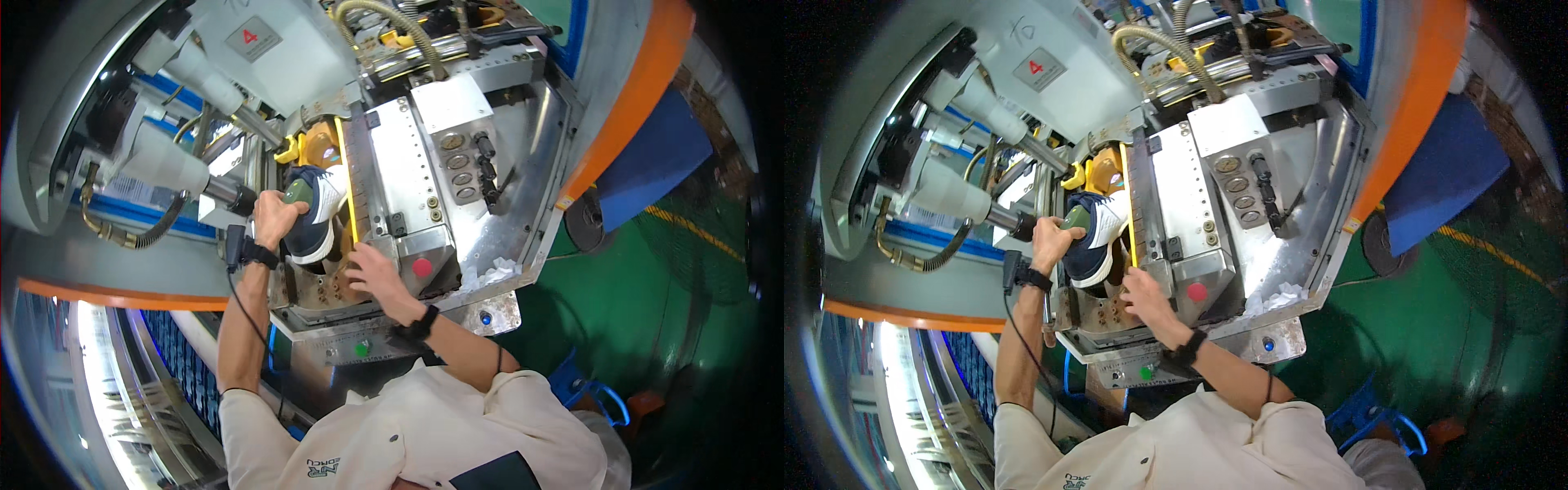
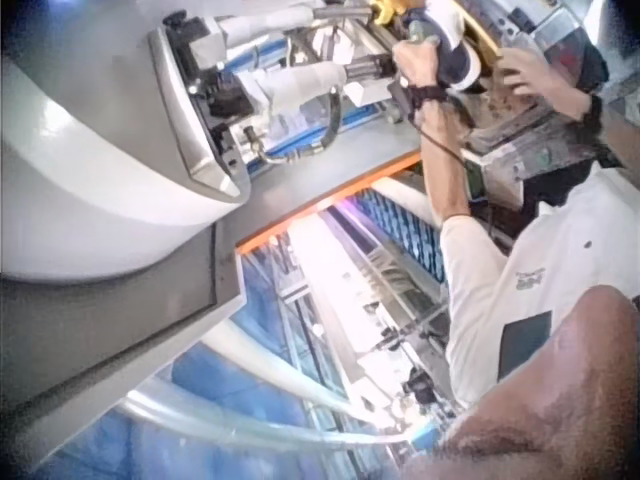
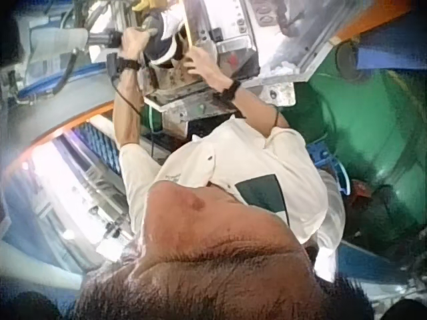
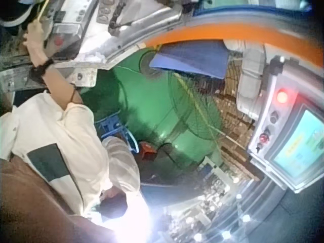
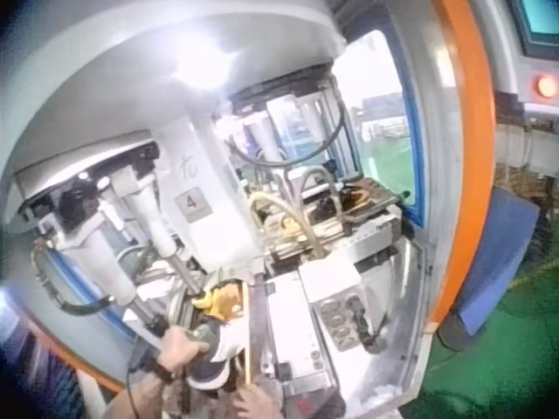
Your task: Operating an industrial press machine to attach and secure soles to various shoes on a production line.
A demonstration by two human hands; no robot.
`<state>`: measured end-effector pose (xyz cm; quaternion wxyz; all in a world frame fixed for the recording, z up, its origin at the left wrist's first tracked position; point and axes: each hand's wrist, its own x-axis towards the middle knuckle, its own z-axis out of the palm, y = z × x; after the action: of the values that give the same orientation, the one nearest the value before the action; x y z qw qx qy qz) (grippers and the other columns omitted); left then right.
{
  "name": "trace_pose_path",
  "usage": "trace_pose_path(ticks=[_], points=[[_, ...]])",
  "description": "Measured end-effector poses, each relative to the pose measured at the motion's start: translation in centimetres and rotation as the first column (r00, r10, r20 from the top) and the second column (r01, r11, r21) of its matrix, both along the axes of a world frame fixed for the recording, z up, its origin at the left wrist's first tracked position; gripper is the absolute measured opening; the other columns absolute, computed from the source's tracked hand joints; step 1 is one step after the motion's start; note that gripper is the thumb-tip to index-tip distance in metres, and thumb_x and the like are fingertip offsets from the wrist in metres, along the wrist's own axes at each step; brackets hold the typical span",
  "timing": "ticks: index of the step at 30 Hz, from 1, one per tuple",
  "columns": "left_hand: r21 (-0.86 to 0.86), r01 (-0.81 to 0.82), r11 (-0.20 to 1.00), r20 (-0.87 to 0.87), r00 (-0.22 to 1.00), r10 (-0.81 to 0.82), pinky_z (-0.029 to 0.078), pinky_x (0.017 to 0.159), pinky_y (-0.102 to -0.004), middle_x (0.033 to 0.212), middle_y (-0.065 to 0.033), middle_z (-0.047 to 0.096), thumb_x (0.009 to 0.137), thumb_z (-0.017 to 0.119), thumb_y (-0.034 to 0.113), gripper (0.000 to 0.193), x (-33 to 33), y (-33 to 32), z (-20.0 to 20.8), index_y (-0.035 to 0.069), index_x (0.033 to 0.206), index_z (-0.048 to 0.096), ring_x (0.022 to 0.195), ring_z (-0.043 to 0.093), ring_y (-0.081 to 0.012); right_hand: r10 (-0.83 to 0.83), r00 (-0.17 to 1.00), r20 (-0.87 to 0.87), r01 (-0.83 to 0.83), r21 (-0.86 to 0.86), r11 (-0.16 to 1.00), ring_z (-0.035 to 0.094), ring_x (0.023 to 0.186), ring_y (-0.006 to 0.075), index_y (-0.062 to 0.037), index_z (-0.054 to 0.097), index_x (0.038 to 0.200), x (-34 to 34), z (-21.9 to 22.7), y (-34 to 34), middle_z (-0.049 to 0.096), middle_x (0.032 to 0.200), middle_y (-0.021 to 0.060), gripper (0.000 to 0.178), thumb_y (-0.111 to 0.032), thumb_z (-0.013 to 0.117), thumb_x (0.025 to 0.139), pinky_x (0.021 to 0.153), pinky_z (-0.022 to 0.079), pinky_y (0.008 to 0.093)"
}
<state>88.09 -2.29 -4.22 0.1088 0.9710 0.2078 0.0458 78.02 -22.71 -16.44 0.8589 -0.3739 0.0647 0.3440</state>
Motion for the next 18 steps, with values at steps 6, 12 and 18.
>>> trace_pose_path(ticks=[6,12,18], points=[[-0.319,-0.036,0.947,-0.076,0.997,0.012,0.052,0.060,-0.0395,0.062,-0.0189,0.066,0.064,0.086,0.030,0.043,-9.3,3.1,5.7,-0.009,0.076,0.072,0.055,0.061,-0.0248,0.257,0.938,-0.234,-0.186,0.287,0.940,0.065,0.114,0.0254,-0.0114,0.054,0.132,-2.0,-0.1,8.3,0.062,0.135,0.0079,0.046,-0.048,0.047,0.105,0.095,0.053,0.0508],[-0.208,-0.012,0.978,0.128,0.991,0.039,0.057,0.087,-0.0405,0.108,-0.0228,0.072,0.072,0.083,0.020,0.050,-26.8,-1.9,7.7,-0.003,0.114,0.067,0.098,0.072,-0.0388,0.241,0.964,-0.110,-0.183,0.381,0.906,0.053,0.133,0.0209,-0.0159,0.047,0.149,-9.3,0.8,9.0,0.056,0.146,0.0032,0.067,-0.063,0.050,0.101,0.115,0.040,0.0410],[-0.527,-0.192,0.828,0.414,0.793,0.447,0.053,0.099,-0.0430,0.139,-0.0232,0.058,0.073,0.086,0.012,0.067,-46.6,-5.4,0.3,-0.001,0.128,0.051,0.119,0.064,-0.0412,0.635,0.749,0.186,-0.656,0.073,0.752,0.059,0.124,0.0218,-0.0054,0.051,0.140,-17.3,2.5,10.2,0.059,0.136,0.0072,0.057,-0.039,0.065,0.096,0.107,0.047,0.0381]])
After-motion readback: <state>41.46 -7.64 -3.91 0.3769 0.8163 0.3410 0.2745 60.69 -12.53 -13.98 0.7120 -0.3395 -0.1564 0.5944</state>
